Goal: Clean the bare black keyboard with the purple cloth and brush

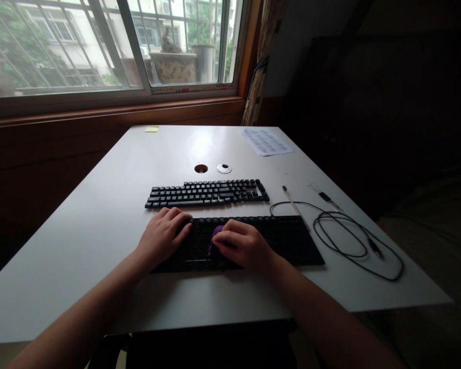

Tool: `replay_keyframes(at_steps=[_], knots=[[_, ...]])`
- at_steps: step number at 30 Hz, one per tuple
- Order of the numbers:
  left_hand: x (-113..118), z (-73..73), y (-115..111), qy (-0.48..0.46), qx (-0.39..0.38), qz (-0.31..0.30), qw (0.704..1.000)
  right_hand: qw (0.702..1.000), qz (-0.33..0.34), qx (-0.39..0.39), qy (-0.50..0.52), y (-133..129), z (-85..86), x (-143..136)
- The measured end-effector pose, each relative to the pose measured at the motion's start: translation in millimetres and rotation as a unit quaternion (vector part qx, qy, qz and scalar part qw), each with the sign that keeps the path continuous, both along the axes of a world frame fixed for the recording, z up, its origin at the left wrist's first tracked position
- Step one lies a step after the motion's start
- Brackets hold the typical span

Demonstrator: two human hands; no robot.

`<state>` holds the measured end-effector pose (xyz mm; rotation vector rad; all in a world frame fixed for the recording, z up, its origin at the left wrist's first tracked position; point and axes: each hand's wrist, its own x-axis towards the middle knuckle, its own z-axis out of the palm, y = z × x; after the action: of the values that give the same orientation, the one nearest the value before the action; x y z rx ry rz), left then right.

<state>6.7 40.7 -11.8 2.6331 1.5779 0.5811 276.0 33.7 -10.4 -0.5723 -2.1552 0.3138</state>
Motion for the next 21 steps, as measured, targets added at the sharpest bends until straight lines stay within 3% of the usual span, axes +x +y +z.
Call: replay_keyframes(at_steps=[21], knots=[[-0.9,0.5,-0.2,-0.016,-0.003,-0.002,1.0,1.0,0.001,0.0,-0.007,0.6,-0.6,1.0]])
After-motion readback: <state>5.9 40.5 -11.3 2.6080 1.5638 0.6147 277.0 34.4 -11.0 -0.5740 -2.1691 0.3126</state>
